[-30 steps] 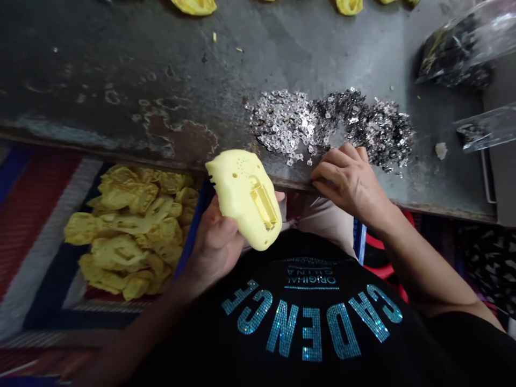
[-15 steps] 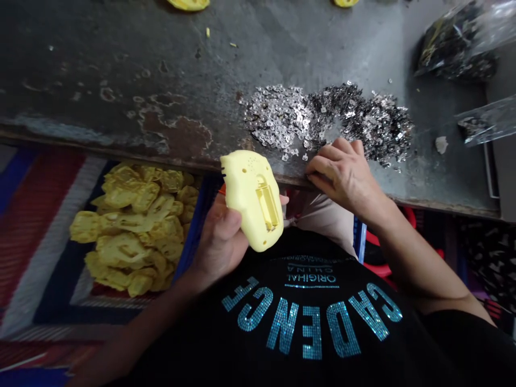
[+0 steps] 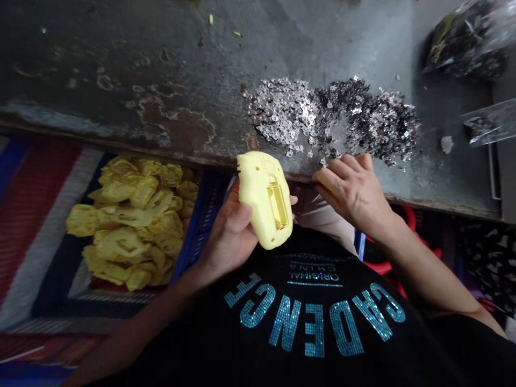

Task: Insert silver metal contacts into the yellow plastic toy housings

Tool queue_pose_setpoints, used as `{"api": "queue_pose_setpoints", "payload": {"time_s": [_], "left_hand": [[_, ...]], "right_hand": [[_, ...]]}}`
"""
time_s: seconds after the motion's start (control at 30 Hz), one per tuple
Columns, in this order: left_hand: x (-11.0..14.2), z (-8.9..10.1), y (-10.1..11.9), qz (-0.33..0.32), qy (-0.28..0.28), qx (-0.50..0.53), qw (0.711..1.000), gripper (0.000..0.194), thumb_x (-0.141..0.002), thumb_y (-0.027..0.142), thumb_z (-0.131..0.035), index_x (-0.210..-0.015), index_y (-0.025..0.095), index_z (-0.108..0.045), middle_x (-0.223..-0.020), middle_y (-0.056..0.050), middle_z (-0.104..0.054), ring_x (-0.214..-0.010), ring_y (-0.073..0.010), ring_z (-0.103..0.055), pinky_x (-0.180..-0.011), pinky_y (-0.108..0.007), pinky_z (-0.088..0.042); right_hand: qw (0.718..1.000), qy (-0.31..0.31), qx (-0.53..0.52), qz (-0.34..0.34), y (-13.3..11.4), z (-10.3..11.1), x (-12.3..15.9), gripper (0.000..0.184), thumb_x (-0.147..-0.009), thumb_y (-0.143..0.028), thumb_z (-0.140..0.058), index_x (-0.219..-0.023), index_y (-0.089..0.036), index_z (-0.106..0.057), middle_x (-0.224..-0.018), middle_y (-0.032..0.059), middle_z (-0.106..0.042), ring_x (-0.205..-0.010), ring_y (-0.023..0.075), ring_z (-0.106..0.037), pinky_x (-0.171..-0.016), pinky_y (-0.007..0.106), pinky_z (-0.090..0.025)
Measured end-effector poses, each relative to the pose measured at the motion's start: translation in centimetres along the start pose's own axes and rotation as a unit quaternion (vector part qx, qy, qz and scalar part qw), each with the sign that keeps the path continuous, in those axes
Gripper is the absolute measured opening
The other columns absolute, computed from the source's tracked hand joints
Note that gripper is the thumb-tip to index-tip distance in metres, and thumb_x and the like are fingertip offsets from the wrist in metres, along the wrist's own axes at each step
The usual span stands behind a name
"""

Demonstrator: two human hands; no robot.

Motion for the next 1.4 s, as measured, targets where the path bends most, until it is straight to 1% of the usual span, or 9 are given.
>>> {"api": "queue_pose_setpoints", "payload": {"time_s": [0.33,0.63,0.77,1.0,1.1,1.2,1.27,1.33,1.4], "left_hand": [[0.8,-0.9,-0.3,0.068,0.047,-0.023,0.996,0.080,-0.090,0.071,-0.090,-0.154,0.026,-0.074,-0.133,-0.013,-0.087,-0.131,-0.0457,-0.082,-0.100,-0.053,-0.071],[1.0,-2.0,-0.4,0.036,0.057,-0.051,0.996,0.091,-0.093,0.076,-0.083,-0.165,0.024,-0.065,-0.122,-0.018,-0.087,-0.113,-0.0430,-0.086,-0.077,-0.044,-0.071],[1.2,-2.1,-0.2,0.033,0.063,-0.051,0.996,0.096,-0.094,0.072,-0.083,-0.174,0.029,-0.054,-0.134,-0.017,-0.087,-0.125,-0.0459,-0.084,-0.079,-0.043,-0.071],[1.9,-1.3,-0.3,0.023,0.026,-0.045,0.998,0.083,-0.101,0.075,-0.073,-0.170,0.030,-0.061,-0.123,-0.011,-0.091,-0.110,-0.0360,-0.088,-0.055,-0.027,-0.058],[2.1,-1.6,-0.4,0.025,0.040,-0.050,0.998,0.083,-0.099,0.073,-0.076,-0.168,0.029,-0.061,-0.127,-0.014,-0.089,-0.113,-0.0387,-0.087,-0.059,-0.029,-0.062],[2.3,-2.2,-0.4,0.032,0.052,-0.048,0.997,0.080,-0.097,0.074,-0.080,-0.161,0.029,-0.065,-0.141,-0.017,-0.085,-0.127,-0.0447,-0.084,-0.082,-0.045,-0.073],[2.2,-2.4,-0.5,0.036,0.024,-0.047,0.998,0.076,-0.094,0.070,-0.085,-0.155,0.029,-0.068,-0.149,-0.017,-0.082,-0.134,-0.0459,-0.081,-0.100,-0.055,-0.073],[2.2,-2.5,-0.8,0.048,-0.013,-0.041,0.998,0.072,-0.093,0.066,-0.088,-0.153,0.030,-0.070,-0.153,-0.016,-0.080,-0.138,-0.0449,-0.080,-0.109,-0.058,-0.071],[2.2,-2.4,-1.0,0.066,-0.033,-0.039,0.997,0.069,-0.093,0.064,-0.087,-0.152,0.031,-0.071,-0.153,-0.014,-0.080,-0.140,-0.0432,-0.079,-0.112,-0.058,-0.070]], "right_hand": [[0.995,0.066,0.068,-0.018,-0.8,-1.2,1.3,0.036,-0.123,-0.022,-0.049,-0.090,-0.026,-0.064,-0.083,0.0005,-0.063,-0.089,0.0244,-0.047,-0.087,0.044,-0.032],[0.997,0.062,-0.005,0.049,0.0,-1.8,1.5,0.032,-0.122,-0.017,-0.045,-0.121,-0.029,-0.075,-0.100,0.0031,-0.074,-0.091,0.0238,-0.052,-0.084,0.045,-0.032],[0.995,0.037,-0.041,0.087,0.6,-2.2,1.1,0.036,-0.122,-0.017,-0.043,-0.109,-0.027,-0.075,-0.096,0.0034,-0.072,-0.086,0.0228,-0.048,-0.079,0.045,-0.028],[0.982,0.071,0.035,0.173,1.1,-2.3,0.4,0.041,-0.123,-0.017,-0.041,-0.098,-0.025,-0.073,-0.085,0.0020,-0.065,-0.079,0.0220,-0.044,-0.075,0.043,-0.025],[0.988,0.057,0.012,0.146,1.0,-2.4,0.4,0.040,-0.122,-0.017,-0.042,-0.096,-0.025,-0.071,-0.084,0.0020,-0.066,-0.078,0.0217,-0.046,-0.074,0.043,-0.026],[0.992,0.078,-0.096,0.038,0.6,-1.4,1.0,0.030,-0.116,-0.015,-0.051,-0.093,-0.024,-0.069,-0.084,0.0021,-0.068,-0.075,0.0198,-0.049,-0.073,0.041,-0.032],[0.958,0.113,-0.261,-0.036,0.1,0.0,1.8,0.018,-0.111,-0.018,-0.061,-0.095,-0.024,-0.069,-0.087,0.0007,-0.072,-0.074,0.0174,-0.055,-0.072,0.037,-0.040],[0.875,0.120,-0.462,-0.085,-0.6,1.3,2.6,0.010,-0.110,-0.028,-0.070,-0.100,-0.025,-0.069,-0.089,-0.0013,-0.075,-0.073,0.0154,-0.062,-0.068,0.032,-0.046],[0.789,0.110,-0.593,-0.116,-1.3,2.3,3.1,0.017,-0.109,-0.039,-0.075,-0.101,-0.026,-0.068,-0.090,-0.0017,-0.077,-0.075,0.0156,-0.067,-0.067,0.031,-0.051]]}}
Point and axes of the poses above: each hand's wrist, its own x-axis away from the middle knuckle, its own z-axis out of the back of the hand, y = z × x, the point moved 2 cm from there along -x, towards the middle knuckle
